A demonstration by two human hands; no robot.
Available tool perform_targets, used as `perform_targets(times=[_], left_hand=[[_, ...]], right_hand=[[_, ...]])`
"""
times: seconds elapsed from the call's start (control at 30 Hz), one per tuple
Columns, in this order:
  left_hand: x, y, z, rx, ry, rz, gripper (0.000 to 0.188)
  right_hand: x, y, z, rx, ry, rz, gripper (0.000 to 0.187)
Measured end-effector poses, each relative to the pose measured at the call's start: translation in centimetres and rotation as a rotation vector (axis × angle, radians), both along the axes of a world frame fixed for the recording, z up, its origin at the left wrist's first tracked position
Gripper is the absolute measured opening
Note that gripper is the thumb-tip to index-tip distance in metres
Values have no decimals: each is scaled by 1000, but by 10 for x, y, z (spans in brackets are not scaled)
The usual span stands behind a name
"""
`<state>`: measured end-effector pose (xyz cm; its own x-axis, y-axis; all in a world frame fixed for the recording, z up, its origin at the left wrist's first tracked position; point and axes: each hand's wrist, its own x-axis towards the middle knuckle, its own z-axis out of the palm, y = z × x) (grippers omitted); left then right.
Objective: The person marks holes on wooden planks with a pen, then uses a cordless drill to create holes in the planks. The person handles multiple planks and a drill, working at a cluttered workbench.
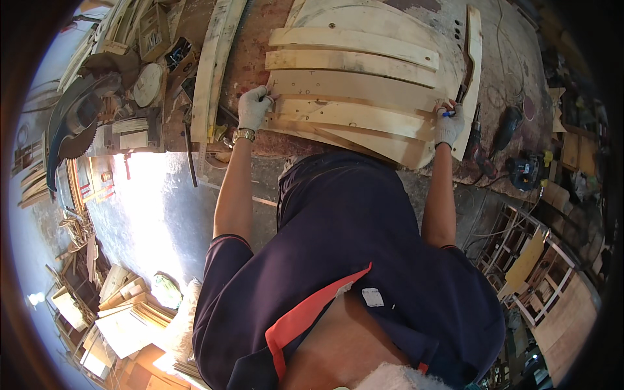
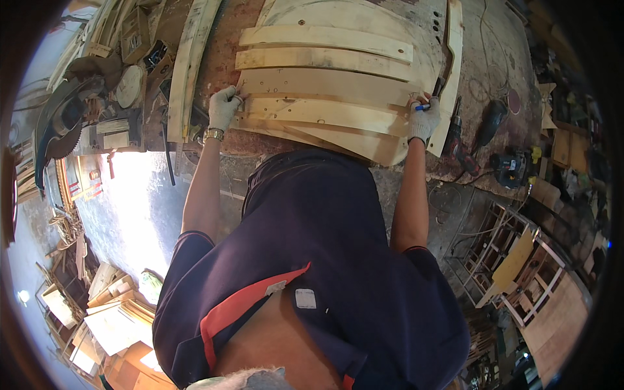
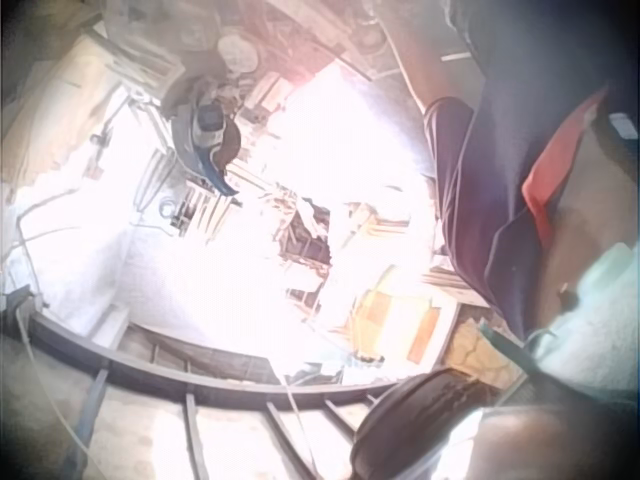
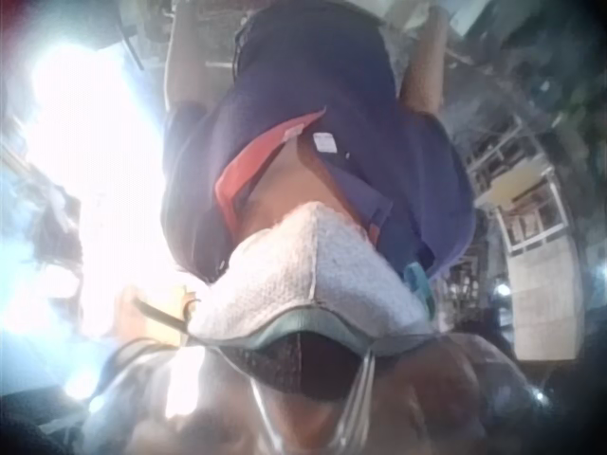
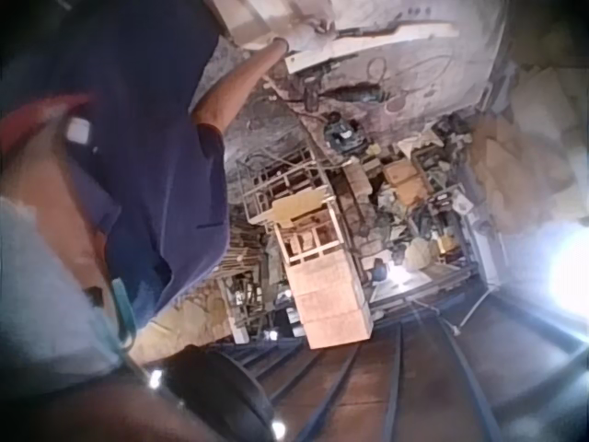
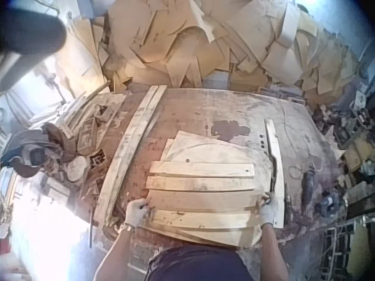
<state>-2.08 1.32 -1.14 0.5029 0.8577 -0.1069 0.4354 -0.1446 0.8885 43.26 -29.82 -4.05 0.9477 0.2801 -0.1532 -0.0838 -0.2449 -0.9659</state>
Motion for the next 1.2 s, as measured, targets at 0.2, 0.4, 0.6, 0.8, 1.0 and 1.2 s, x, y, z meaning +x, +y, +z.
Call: perform_targets(times=[0.2,0.4,0.6,0.8,1.0,1.2], left_hand=[[3,1,6,33,146,23,23],[6,1,2,86,228,48,28],[9,-1,-20,0,16,160,27],[17,-6,-21,-35,98,245,29],[19,-11,2,-5,201,182,36],[23,-14,12,9,187,197,40]], right_hand=[[1,2,0,-74,-111,58,32],[4,1,-2,94,-1,35,24],[5,-1,-8,-4,-102,60,28],[-1,4,4,46,-19,27,23],[-7,7,13,-1,-74,43,23],[2,2,4,19,-26,42,31]])
